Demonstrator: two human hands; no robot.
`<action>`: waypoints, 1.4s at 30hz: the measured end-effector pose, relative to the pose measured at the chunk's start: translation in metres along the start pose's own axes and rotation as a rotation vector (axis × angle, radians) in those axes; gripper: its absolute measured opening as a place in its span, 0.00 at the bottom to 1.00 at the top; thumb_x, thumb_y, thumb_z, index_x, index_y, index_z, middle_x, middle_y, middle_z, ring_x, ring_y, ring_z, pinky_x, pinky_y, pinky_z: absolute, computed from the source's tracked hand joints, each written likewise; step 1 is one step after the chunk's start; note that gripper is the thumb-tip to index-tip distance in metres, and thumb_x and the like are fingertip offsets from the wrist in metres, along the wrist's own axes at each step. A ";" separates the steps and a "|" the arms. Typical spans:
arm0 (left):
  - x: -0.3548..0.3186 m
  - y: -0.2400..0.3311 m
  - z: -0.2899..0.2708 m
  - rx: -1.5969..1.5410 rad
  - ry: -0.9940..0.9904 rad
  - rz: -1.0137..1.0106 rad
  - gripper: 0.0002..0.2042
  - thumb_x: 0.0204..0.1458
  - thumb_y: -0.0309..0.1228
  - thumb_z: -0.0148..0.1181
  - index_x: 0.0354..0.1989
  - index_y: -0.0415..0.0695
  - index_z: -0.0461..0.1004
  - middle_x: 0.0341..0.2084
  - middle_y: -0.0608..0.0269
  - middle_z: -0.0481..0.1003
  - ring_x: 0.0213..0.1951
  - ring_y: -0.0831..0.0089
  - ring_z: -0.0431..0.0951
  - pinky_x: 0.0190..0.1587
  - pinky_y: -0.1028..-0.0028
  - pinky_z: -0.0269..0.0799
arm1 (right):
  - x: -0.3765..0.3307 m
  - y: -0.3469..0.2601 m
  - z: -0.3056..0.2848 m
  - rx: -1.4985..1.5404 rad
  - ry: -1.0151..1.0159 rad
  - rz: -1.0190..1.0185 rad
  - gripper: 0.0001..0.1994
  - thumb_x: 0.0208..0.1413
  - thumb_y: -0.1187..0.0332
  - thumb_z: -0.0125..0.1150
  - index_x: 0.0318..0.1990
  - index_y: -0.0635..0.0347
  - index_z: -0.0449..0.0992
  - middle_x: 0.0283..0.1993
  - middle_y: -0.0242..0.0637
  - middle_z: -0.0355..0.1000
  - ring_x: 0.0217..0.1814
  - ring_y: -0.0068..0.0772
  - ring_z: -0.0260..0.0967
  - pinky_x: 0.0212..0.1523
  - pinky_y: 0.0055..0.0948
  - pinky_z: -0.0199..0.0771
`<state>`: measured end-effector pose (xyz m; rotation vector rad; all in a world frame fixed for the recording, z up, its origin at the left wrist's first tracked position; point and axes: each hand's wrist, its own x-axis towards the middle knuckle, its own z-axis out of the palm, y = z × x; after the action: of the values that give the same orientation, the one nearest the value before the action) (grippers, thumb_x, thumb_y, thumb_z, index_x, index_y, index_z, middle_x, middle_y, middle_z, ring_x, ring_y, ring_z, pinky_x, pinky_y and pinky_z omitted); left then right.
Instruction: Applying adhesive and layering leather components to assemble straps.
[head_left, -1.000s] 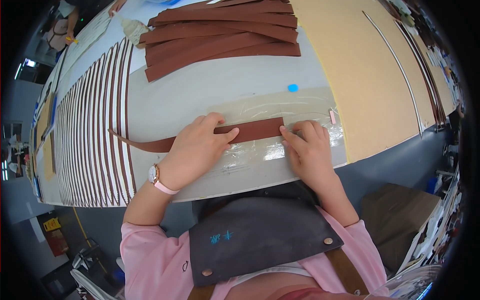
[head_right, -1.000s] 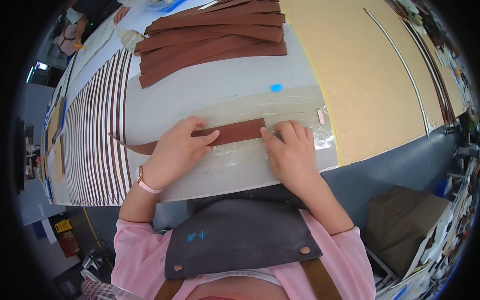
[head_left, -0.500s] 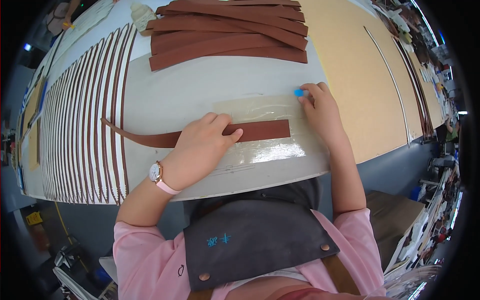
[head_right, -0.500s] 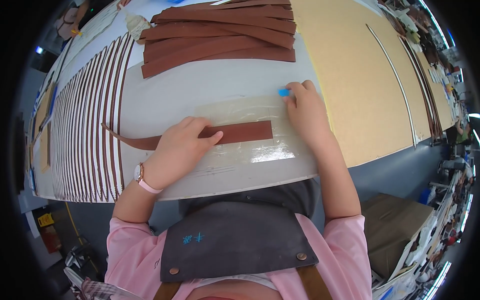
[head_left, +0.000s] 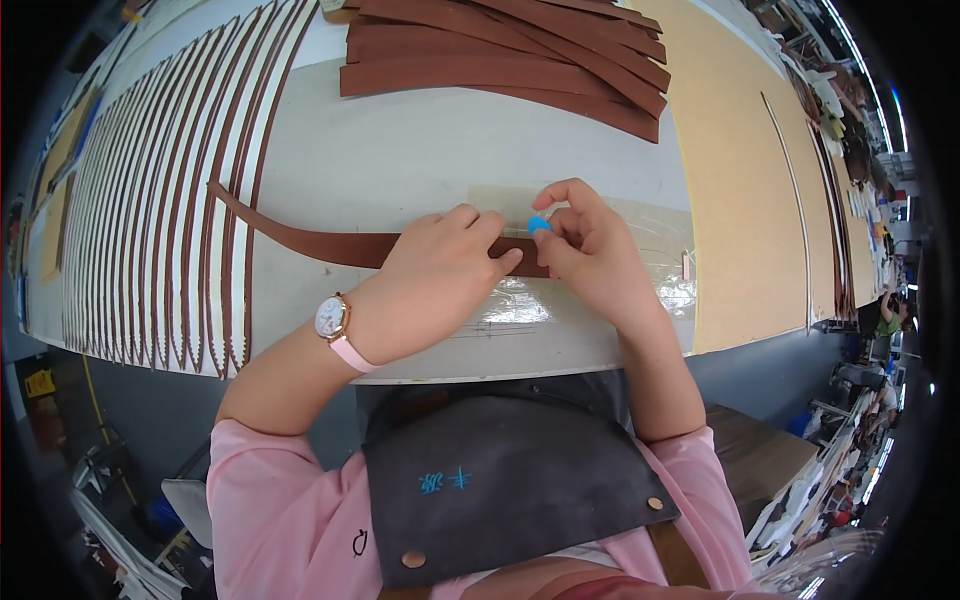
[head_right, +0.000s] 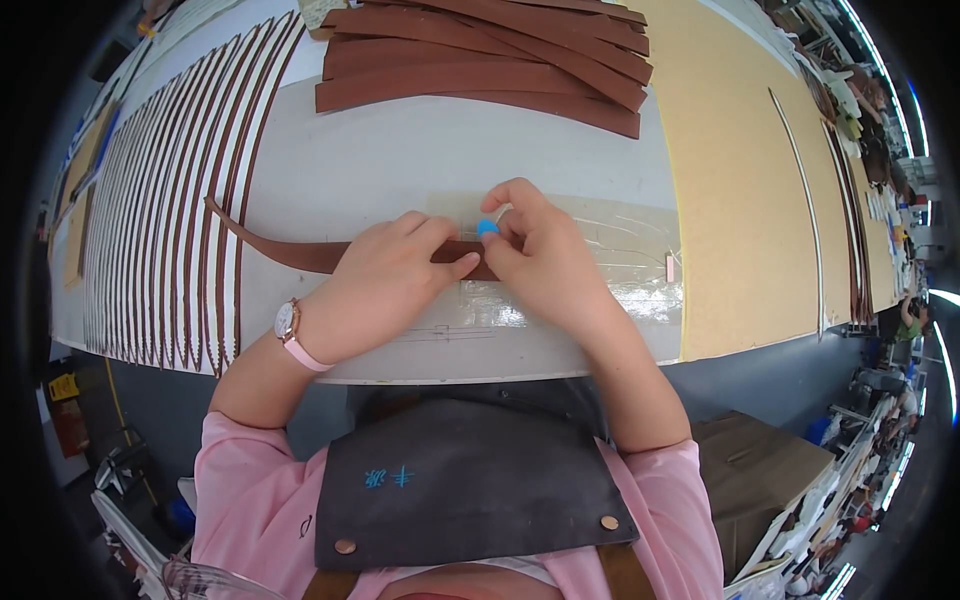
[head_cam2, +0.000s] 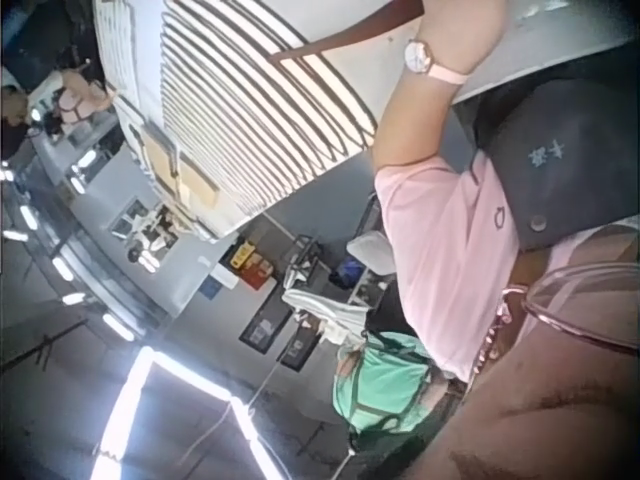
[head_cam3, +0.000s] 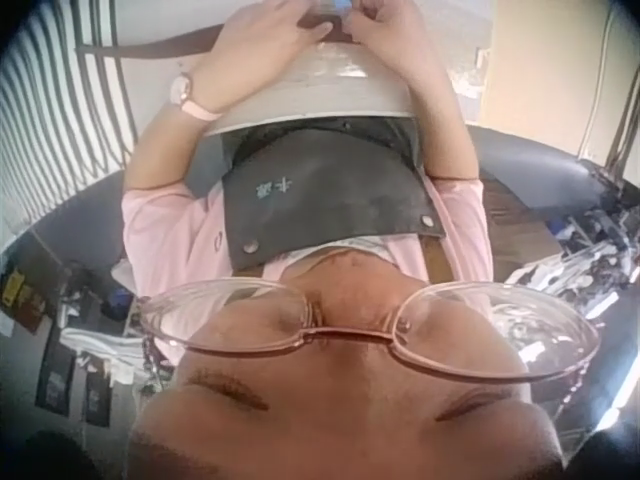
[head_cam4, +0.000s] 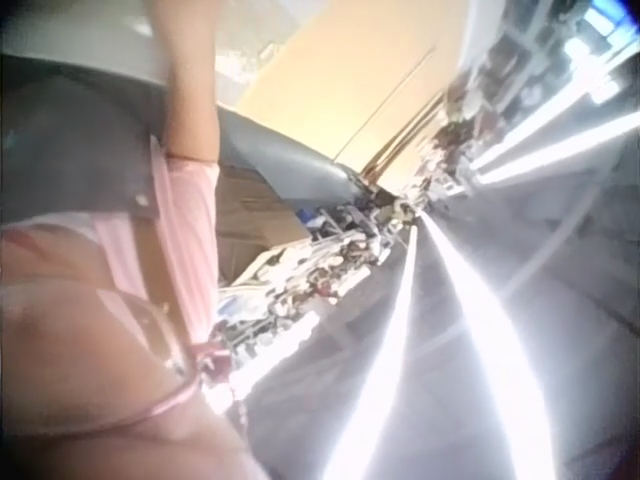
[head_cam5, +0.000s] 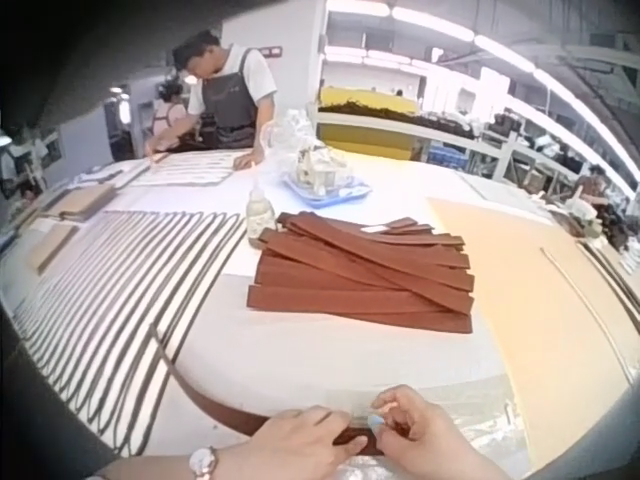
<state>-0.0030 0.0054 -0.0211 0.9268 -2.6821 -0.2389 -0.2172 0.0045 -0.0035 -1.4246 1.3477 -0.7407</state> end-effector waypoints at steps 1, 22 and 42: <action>0.001 0.000 0.000 -0.004 0.002 -0.002 0.13 0.55 0.30 0.61 0.47 0.48 0.85 0.43 0.62 0.74 0.44 0.64 0.76 0.44 0.66 0.76 | 0.002 0.002 0.004 0.009 0.006 -0.005 0.04 0.60 0.77 0.59 0.40 0.64 0.71 0.24 0.33 0.68 0.26 0.21 0.62 0.29 0.28 0.65; 0.001 0.000 -0.003 -0.078 -0.016 -0.017 0.09 0.57 0.29 0.60 0.40 0.42 0.85 0.42 0.60 0.76 0.45 0.62 0.76 0.47 0.66 0.76 | 0.000 0.007 0.024 -0.614 0.079 -0.163 0.04 0.57 0.75 0.61 0.39 0.62 0.73 0.22 0.44 0.71 0.22 0.41 0.70 0.27 0.37 0.69; 0.002 0.000 0.002 -0.062 0.031 -0.058 0.09 0.59 0.32 0.61 0.34 0.42 0.85 0.42 0.61 0.76 0.42 0.62 0.76 0.41 0.64 0.76 | -0.038 0.030 0.034 -0.442 0.185 -0.377 0.07 0.53 0.80 0.62 0.39 0.64 0.73 0.27 0.45 0.72 0.28 0.50 0.72 0.30 0.44 0.71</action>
<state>-0.0052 0.0044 -0.0222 0.9823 -2.6071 -0.3153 -0.2033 0.0532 -0.0343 -2.0403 1.4617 -0.8683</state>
